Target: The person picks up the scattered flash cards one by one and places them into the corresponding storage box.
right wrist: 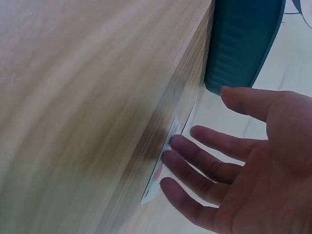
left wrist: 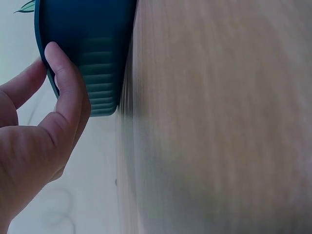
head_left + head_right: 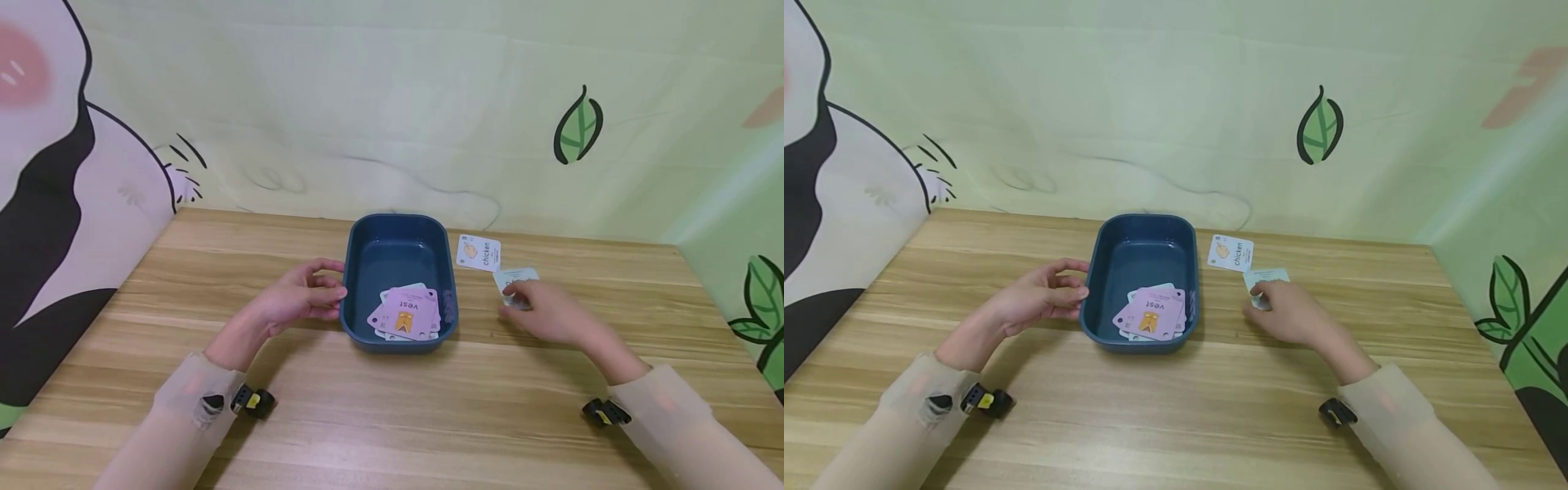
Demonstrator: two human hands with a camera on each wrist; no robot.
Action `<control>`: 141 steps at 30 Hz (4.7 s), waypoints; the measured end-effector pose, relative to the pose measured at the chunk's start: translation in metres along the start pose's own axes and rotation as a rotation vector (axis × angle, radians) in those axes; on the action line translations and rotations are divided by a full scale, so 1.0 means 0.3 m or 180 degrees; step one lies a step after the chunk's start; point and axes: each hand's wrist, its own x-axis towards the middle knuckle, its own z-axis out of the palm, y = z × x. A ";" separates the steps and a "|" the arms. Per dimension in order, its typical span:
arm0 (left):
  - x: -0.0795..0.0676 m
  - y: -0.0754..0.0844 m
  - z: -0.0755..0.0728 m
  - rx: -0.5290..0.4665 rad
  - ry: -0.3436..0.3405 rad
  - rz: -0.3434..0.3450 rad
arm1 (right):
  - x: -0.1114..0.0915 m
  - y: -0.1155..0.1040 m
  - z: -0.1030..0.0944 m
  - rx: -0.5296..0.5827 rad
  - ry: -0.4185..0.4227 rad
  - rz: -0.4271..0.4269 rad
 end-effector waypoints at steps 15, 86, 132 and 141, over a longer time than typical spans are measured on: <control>0.000 -0.002 0.000 0.0018 0.0009 0.0027 | 0.062 0.091 -0.031 -0.0051 0.0063 0.0433; 0.008 -0.009 -0.007 0.0028 -0.0043 0.0027 | 0.008 0.170 -0.060 0.0956 -0.0414 0.0820; 0.004 -0.007 -0.009 0.0001 -0.0030 -0.0001 | -0.006 0.149 -0.079 0.1510 0.0147 0.0594; 0.009 -0.010 -0.010 -0.0016 -0.0025 -0.0031 | -0.005 0.158 -0.078 0.1406 0.0391 0.0619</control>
